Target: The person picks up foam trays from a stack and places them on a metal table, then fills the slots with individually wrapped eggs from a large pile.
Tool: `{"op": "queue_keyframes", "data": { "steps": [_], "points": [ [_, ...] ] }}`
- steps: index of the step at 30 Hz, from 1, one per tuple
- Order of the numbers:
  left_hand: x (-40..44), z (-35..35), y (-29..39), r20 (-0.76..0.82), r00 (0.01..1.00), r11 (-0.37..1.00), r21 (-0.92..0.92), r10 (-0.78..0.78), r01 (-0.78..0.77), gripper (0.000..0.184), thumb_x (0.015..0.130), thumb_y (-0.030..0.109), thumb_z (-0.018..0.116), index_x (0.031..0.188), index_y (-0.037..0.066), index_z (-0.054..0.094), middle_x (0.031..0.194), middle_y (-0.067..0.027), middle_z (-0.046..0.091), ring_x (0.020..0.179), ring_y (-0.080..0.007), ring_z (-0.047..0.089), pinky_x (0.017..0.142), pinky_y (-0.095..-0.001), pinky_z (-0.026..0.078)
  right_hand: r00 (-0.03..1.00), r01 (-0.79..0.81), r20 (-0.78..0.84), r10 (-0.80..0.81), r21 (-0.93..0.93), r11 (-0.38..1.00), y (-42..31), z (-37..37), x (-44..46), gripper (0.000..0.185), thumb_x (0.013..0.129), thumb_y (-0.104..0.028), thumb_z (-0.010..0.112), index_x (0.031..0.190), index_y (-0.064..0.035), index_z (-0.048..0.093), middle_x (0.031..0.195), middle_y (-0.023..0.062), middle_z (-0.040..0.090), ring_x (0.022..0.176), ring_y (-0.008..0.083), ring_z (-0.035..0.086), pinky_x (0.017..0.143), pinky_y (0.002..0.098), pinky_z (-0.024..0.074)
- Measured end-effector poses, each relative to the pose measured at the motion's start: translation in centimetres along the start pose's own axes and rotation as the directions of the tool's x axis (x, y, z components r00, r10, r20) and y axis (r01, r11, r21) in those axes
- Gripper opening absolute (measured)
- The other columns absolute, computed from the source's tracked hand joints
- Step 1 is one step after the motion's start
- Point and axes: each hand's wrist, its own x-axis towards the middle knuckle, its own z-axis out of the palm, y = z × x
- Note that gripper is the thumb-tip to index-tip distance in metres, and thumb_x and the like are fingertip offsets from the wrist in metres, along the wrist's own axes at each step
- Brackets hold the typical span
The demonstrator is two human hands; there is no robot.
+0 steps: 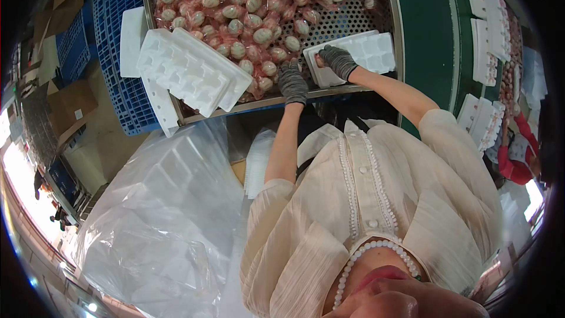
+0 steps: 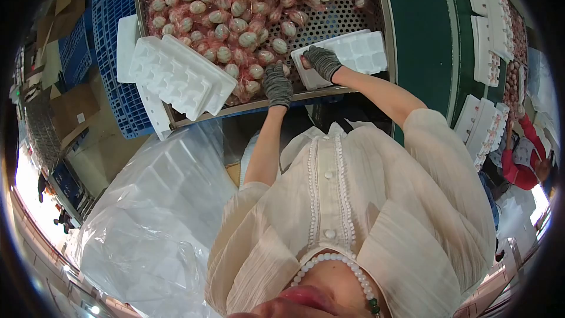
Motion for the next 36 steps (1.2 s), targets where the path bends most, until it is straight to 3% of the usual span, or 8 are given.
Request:
{"op": "queue_keyframes", "data": {
  "steps": [5,14,23,25,29,31,33,36],
  "points": [
    [3.8,0.3,-1.4,0.539,0.842,0.902,0.351,0.024,-0.250,0.050,0.067,0.021,0.057,0.114,0.013,0.044,0.118,-0.0149,0.041,0.110,-0.0332,0.037,0.090,-0.0424,0.032,0.966,-0.033,0.255,0.048,-0.062,0.997,-0.5,-0.7,0.9,0.019,0.065,-0.018,0.054,0.076,-0.0051,0.062,0.081,0.0176,0.059,0.075,0.0310,0.058,0.064,0.0413,0.0454],
    [1.9,-1.8,-2.4,0.205,0.962,0.685,-0.676,-0.179,0.272,0.042,0.073,0.035,0.054,0.104,0.007,0.050,0.096,-0.0104,0.055,0.080,-0.0278,0.053,0.070,-0.0374,0.044,0.961,-0.112,-0.132,0.245,0.623,0.774,1.5,-1.4,-3.5,0.022,0.079,-0.023,0.052,0.092,-0.0053,0.057,0.087,0.0106,0.058,0.081,0.0235,0.055,0.076,0.0306,0.0421],
    [1.4,0.7,2.9,0.065,0.936,0.813,-0.518,0.346,-0.265,0.049,0.080,0.046,0.041,0.115,0.013,0.042,0.116,-0.0085,0.045,0.106,-0.0216,0.044,0.085,-0.0402,0.040,0.995,-0.068,0.024,0.098,0.877,0.476,-2.0,-2.6,-5.3,0.048,0.076,-0.030,0.058,0.115,-0.0059,0.043,0.100,0.0088,0.053,0.091,0.0195,0.051,0.082,0.0298,0.0400],
    [1.4,1.4,4.8,0.460,0.846,-0.183,-0.887,-0.269,0.424,0.052,0.080,0.048,0.039,0.116,0.010,0.042,0.116,-0.0085,0.045,0.103,-0.0209,0.046,0.085,-0.0380,0.040,0.959,-0.143,-0.025,0.282,0.817,0.559,-1.9,-3.9,-6.4,0.056,0.071,-0.036,0.062,0.114,-0.0056,0.042,0.099,0.0116,0.054,0.092,0.0221,0.052,0.082,0.0306,0.0402],
    [1.8,2.0,3.9,0.382,0.924,-0.362,-0.861,0.007,0.358,0.050,0.078,0.039,0.050,0.116,0.008,0.042,0.112,-0.0088,0.047,0.098,-0.0232,0.048,0.079,-0.0372,0.043,0.940,-0.182,-0.024,0.340,0.806,0.563,0.5,-2.5,-7.2,0.052,0.069,-0.034,0.065,0.107,-0.0054,0.045,0.095,0.0113,0.055,0.088,0.0217,0.054,0.078,0.0307,0.0426],
    [1.7,0.2,5.9,0.385,0.923,-0.329,-0.873,-0.011,0.361,0.043,0.078,0.031,0.055,0.111,0.006,0.047,0.104,-0.0089,0.052,0.092,-0.0216,0.050,0.075,-0.0329,0.044,0.934,-0.137,-0.082,0.347,0.816,0.561,1.0,-1.9,-7.5,0.049,0.068,-0.032,0.065,0.104,-0.0054,0.046,0.095,0.0108,0.055,0.086,0.0199,0.054,0.076,0.0303,0.0431],
    [2.2,-1.8,7.5,0.232,0.973,0.654,-0.738,0.015,0.166,0.033,0.082,0.026,0.050,0.105,0.001,0.051,0.097,-0.0087,0.055,0.083,-0.0168,0.051,0.072,-0.0278,0.043,0.920,-0.132,-0.056,0.387,0.888,0.441,0.8,-2.6,-7.9,0.044,0.069,-0.025,0.066,0.104,-0.0057,0.046,0.096,0.0085,0.054,0.086,0.0174,0.053,0.076,0.0290,0.0434],
    [2.5,-2.0,9.1,0.238,0.949,0.386,-0.871,-0.208,0.303,0.029,0.086,0.020,0.044,0.103,-0.002,0.051,0.092,-0.0083,0.057,0.077,-0.0125,0.051,0.069,-0.0249,0.043,0.925,-0.021,-0.040,0.379,0.988,0.156,1.1,0.5,-6.5,0.049,0.064,-0.024,0.070,0.104,-0.0053,0.046,0.093,0.0079,0.055,0.084,0.0166,0.054,0.077,0.0276,0.0431]
  ]
}}
